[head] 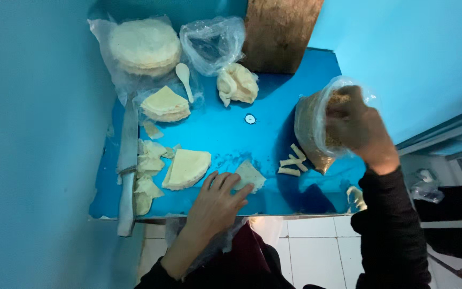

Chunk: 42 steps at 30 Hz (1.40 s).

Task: The person sits at a blue table and rolls triangular pieces of thin dough around a brown filling by hand, one piece at a time, placing each finished roll on the table. The rolled pieces accumulate in a pile next to a plastic bag of filling.

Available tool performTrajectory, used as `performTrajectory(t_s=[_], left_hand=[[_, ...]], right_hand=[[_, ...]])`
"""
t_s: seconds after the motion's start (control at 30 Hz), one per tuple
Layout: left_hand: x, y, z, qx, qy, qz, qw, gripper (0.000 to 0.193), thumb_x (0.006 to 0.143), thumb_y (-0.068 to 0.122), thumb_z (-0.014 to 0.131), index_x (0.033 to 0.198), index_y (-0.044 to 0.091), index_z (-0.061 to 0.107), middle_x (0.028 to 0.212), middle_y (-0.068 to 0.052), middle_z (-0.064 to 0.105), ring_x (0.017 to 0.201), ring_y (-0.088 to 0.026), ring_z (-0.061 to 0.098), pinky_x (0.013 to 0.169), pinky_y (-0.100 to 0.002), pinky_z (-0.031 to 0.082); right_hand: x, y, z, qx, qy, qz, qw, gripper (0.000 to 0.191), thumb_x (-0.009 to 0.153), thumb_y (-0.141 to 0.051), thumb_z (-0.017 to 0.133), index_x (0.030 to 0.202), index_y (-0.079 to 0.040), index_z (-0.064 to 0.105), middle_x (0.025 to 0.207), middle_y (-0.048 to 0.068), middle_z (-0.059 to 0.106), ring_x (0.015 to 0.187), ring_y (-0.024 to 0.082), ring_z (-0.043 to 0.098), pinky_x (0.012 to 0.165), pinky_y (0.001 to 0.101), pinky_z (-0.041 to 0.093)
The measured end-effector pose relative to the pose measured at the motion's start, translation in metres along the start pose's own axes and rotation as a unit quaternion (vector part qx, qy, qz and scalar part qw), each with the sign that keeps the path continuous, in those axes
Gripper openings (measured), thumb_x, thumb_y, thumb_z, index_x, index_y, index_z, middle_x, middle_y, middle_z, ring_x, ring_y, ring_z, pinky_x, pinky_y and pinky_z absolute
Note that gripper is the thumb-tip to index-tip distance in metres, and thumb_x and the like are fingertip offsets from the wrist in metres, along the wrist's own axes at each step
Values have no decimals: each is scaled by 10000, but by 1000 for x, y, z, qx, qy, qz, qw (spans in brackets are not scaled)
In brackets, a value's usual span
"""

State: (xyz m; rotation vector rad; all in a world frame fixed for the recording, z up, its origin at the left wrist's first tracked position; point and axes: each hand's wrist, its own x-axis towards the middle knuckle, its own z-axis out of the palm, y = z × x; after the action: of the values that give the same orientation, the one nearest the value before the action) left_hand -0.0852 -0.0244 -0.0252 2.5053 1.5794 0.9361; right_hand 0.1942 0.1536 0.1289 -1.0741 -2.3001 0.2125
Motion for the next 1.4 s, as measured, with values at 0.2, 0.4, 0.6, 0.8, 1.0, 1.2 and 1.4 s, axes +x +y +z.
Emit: performTrajectory(t_s=[0.2,0.4,0.6,0.8,1.0,1.2,1.4], left_hand=[[-3,-1,3,-29,54,1,998,404,888,204,713,1266,84,640,1243,-147,600,1185,-359,568,1033,-560,430],[-1,3,3,-15,122,-168,978,242,945,191,719,1101,30,627,1048,-153,594,1032,-369,567,877,-513,455],[9,10,3,14,127,-205,970,284,845,236,763,968,34,606,978,-144,594,986,-365,566,802,-529,424],[9,3,4,31,98,-207,973,235,881,224,758,926,45,614,930,-141,601,936,-343,587,801,-518,437],[7,2,7,30,93,-186,978,196,912,193,736,920,37,618,895,-132,605,883,-333,594,798,-503,447],[7,6,9,-28,122,-187,974,158,928,158,720,945,37,620,887,-147,614,831,-341,594,744,-490,447],[5,12,12,-151,156,-151,964,110,959,79,657,1048,26,620,1000,-139,671,953,-360,632,824,-487,479]], right_hand=[[-1,2,21,-280,-70,140,947,564,984,-89,698,1403,66,354,821,272,713,788,420,739,665,449,587],[-8,-22,-5,-81,57,62,993,475,1009,-23,689,1375,46,394,985,236,734,854,371,755,733,440,610],[-35,-87,102,110,-132,42,984,513,877,-96,733,1307,-41,460,952,127,774,859,256,779,717,355,603],[-64,-88,149,109,-121,-48,986,498,917,-85,713,1369,-81,504,999,112,770,898,281,746,713,388,584],[-87,-84,141,-9,-45,-110,993,684,919,20,643,1554,-105,419,1042,124,746,905,290,721,742,390,581],[-92,-85,131,-11,-86,-22,996,695,943,46,607,1575,-117,368,1033,151,721,867,295,722,710,401,585],[-92,-85,130,-3,-76,38,996,719,892,18,664,1538,-33,351,979,175,694,856,333,680,704,451,544]])
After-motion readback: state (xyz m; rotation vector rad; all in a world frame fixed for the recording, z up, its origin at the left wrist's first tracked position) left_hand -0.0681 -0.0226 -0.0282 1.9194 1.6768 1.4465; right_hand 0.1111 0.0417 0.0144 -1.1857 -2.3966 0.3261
